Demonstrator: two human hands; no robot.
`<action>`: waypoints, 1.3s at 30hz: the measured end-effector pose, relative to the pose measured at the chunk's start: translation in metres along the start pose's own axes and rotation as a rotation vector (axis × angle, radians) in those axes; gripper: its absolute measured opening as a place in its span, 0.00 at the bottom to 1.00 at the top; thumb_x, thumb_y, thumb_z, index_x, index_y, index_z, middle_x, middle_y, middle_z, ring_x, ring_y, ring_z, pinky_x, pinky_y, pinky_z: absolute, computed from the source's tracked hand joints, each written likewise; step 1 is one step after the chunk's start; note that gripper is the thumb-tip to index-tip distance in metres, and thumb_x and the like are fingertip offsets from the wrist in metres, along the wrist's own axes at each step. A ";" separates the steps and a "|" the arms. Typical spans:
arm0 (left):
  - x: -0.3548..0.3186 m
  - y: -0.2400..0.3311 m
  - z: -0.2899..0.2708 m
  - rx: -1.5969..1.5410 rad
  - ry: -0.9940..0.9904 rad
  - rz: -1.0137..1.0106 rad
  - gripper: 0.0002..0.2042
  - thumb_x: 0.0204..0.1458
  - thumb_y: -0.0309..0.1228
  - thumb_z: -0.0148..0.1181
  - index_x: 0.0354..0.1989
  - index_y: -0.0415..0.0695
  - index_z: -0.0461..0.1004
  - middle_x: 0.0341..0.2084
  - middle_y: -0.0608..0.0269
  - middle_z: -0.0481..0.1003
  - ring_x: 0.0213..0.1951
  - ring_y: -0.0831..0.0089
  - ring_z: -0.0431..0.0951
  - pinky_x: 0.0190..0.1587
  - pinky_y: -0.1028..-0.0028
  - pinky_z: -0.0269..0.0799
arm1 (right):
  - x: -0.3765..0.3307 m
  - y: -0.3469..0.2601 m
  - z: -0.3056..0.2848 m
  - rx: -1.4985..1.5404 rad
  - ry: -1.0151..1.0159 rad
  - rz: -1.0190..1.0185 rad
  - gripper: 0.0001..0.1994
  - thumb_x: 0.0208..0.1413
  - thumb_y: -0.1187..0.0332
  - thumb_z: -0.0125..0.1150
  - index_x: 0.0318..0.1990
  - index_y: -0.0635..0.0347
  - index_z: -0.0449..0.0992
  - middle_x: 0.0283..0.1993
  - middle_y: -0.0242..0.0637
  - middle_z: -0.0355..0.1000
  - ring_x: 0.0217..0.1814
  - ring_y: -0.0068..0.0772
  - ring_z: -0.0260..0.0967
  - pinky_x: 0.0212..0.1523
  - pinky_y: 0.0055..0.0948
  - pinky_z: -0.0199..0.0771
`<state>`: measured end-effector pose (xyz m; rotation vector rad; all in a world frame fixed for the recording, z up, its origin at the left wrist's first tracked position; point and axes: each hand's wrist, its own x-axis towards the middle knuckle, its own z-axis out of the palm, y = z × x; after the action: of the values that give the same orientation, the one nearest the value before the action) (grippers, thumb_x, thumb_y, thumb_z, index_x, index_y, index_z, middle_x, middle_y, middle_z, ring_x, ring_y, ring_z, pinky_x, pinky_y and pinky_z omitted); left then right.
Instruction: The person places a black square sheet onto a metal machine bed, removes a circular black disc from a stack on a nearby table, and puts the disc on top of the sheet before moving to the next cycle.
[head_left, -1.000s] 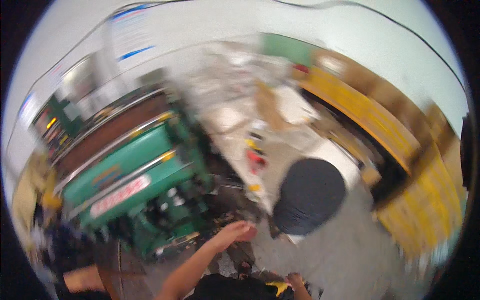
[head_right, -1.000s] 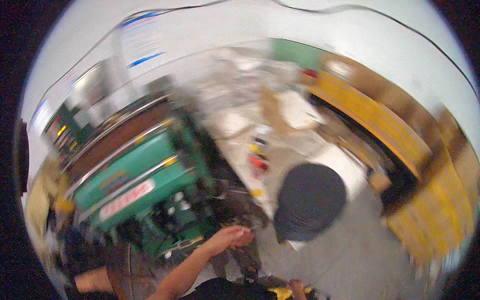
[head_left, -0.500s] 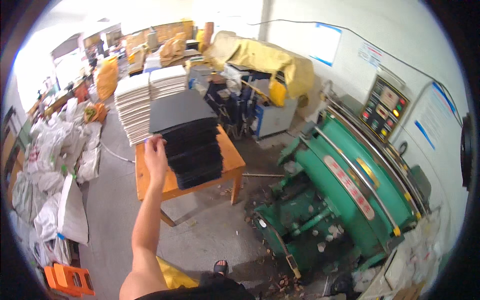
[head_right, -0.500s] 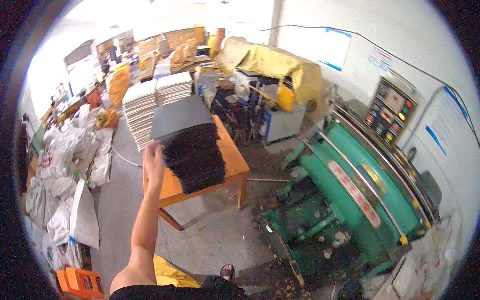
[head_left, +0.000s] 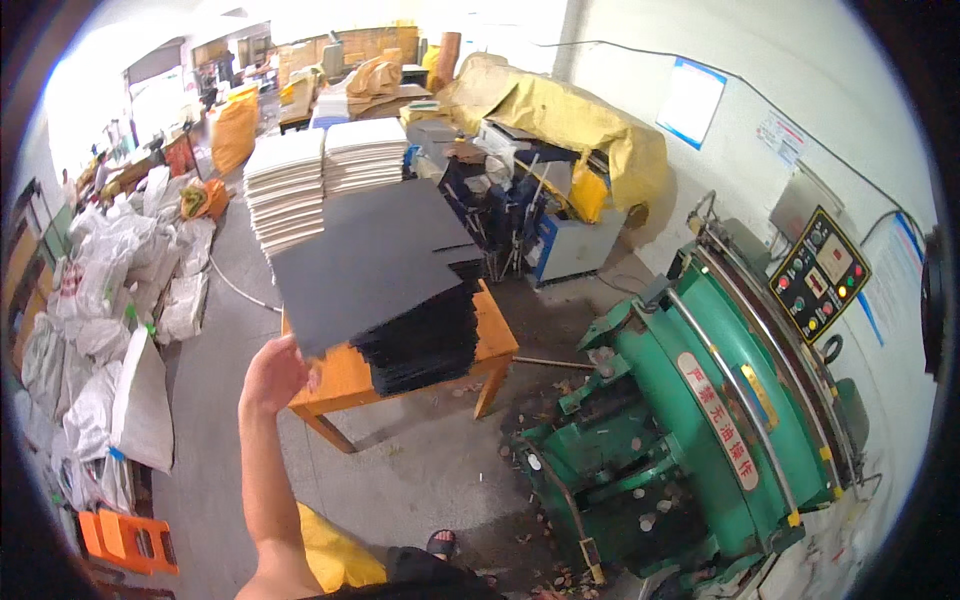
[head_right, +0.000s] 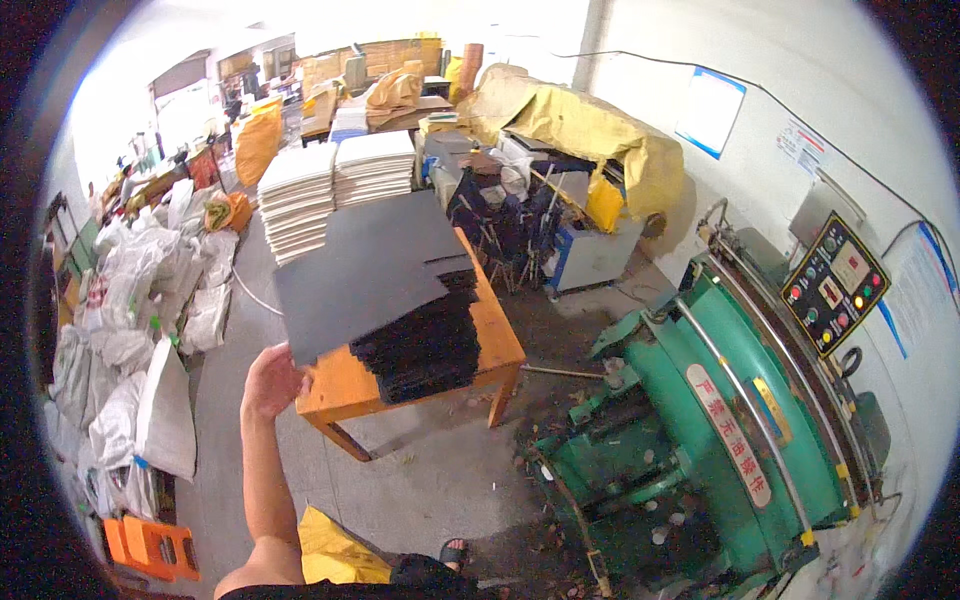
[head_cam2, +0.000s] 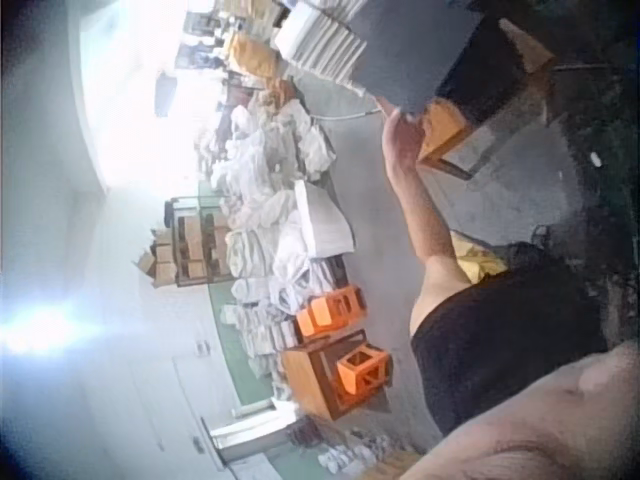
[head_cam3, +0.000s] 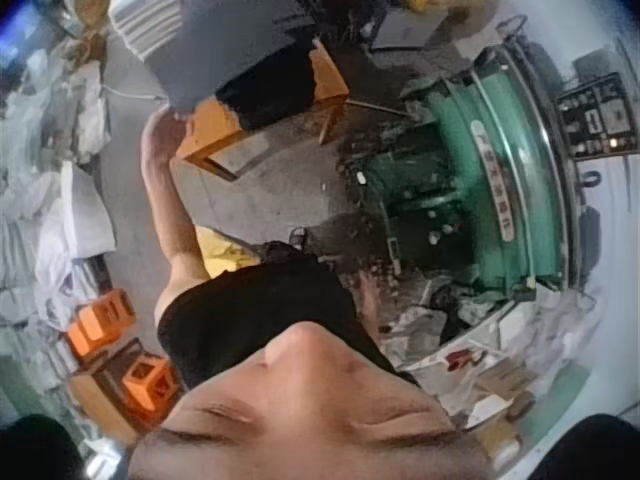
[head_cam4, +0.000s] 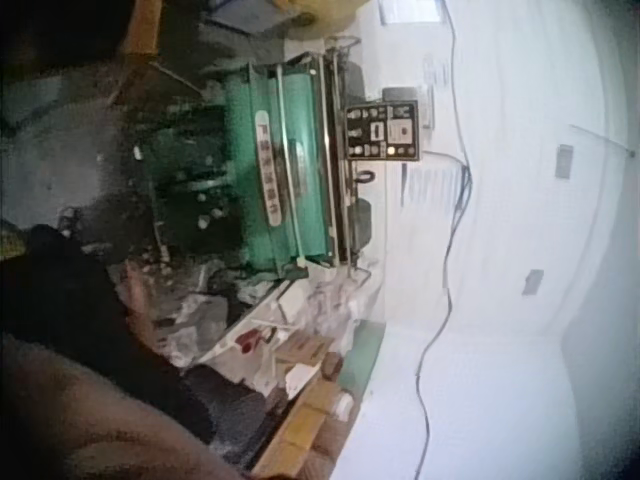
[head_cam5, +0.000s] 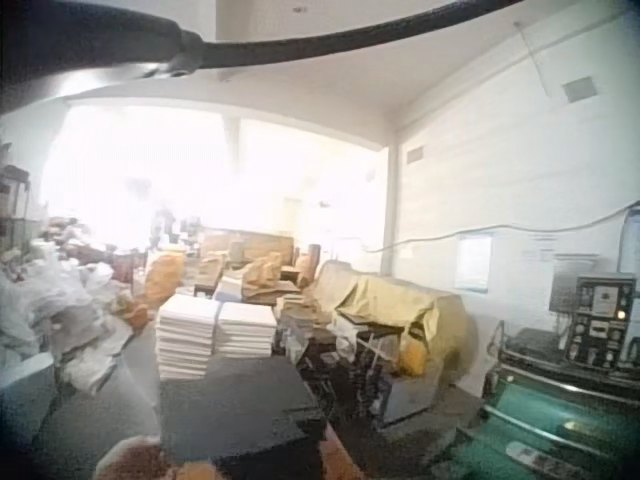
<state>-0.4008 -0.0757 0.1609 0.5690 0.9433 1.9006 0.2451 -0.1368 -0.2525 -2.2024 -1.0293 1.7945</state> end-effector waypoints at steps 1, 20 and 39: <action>-0.002 0.006 -0.009 0.045 0.082 0.032 0.09 0.57 0.37 0.56 0.29 0.46 0.71 0.23 0.66 0.73 0.22 0.75 0.73 0.23 0.73 0.69 | 0.003 0.001 0.002 -0.010 -0.006 0.006 0.14 0.59 0.61 0.58 0.40 0.66 0.76 0.32 0.43 0.75 0.30 0.34 0.74 0.28 0.32 0.72; 0.032 -0.315 0.204 -0.204 -0.148 -0.618 0.05 0.58 0.29 0.58 0.39 0.53 0.70 0.32 0.74 0.75 0.25 0.83 0.76 0.23 0.79 0.74 | -0.139 -0.173 -0.080 0.175 0.288 -0.617 0.16 0.62 0.61 0.58 0.50 0.63 0.74 0.45 0.40 0.77 0.47 0.33 0.75 0.49 0.31 0.74; -0.142 -0.342 0.204 0.405 -0.227 -0.789 0.18 0.60 0.24 0.45 0.59 0.37 0.61 0.45 0.52 0.75 0.36 0.64 0.81 0.29 0.70 0.80 | 0.136 -0.280 -0.347 1.016 0.312 -0.032 0.11 0.54 0.63 0.61 0.43 0.55 0.73 0.37 0.36 0.74 0.36 0.35 0.72 0.32 0.37 0.69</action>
<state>-0.0099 -0.0222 0.0093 0.5232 1.1856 0.9315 0.4489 0.2630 -0.1261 -1.6733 -0.0203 1.3922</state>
